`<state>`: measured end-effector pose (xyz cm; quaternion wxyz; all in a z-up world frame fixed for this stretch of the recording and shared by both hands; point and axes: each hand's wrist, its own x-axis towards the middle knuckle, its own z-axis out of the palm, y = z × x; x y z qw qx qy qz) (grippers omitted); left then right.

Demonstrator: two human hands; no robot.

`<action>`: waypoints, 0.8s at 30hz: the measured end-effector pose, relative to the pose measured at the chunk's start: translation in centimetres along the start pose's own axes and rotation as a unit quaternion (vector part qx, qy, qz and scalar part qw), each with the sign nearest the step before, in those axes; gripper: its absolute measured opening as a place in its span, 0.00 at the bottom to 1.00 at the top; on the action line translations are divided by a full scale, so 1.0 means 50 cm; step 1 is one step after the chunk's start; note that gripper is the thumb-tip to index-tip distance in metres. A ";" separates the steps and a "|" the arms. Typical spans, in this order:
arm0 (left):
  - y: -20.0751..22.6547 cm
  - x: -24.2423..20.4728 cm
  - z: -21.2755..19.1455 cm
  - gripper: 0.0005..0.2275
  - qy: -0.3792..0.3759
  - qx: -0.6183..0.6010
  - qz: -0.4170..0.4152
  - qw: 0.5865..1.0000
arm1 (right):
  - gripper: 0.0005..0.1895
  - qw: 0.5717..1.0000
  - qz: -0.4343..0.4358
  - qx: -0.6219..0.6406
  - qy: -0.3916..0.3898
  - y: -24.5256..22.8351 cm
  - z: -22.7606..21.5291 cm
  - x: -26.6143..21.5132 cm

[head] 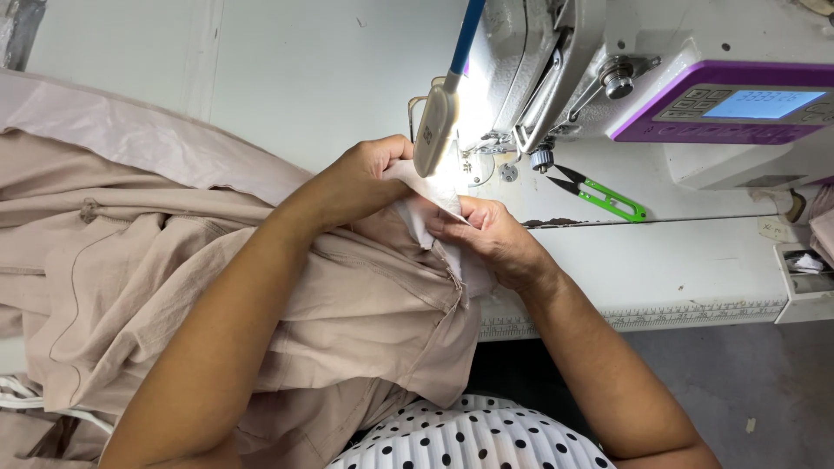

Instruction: Trimming excess threads from a garment using a thread snipper at a sewing workstation.

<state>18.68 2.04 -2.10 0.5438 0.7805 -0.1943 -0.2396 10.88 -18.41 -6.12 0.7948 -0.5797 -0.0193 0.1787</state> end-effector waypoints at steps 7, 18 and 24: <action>0.092 -0.073 0.004 0.15 -0.116 -0.028 -0.052 0.991 | 0.03 0.999 -0.035 0.000 0.031 0.001 -0.007 -0.012; -0.014 -0.054 0.043 0.06 -0.005 -0.284 0.073 0.956 | 0.03 0.996 -0.068 0.009 0.064 -0.045 0.039 -0.020; 0.002 -0.084 0.055 0.11 -0.026 -0.366 -0.003 0.930 | 0.03 0.990 -0.070 0.064 0.107 0.010 0.015 0.000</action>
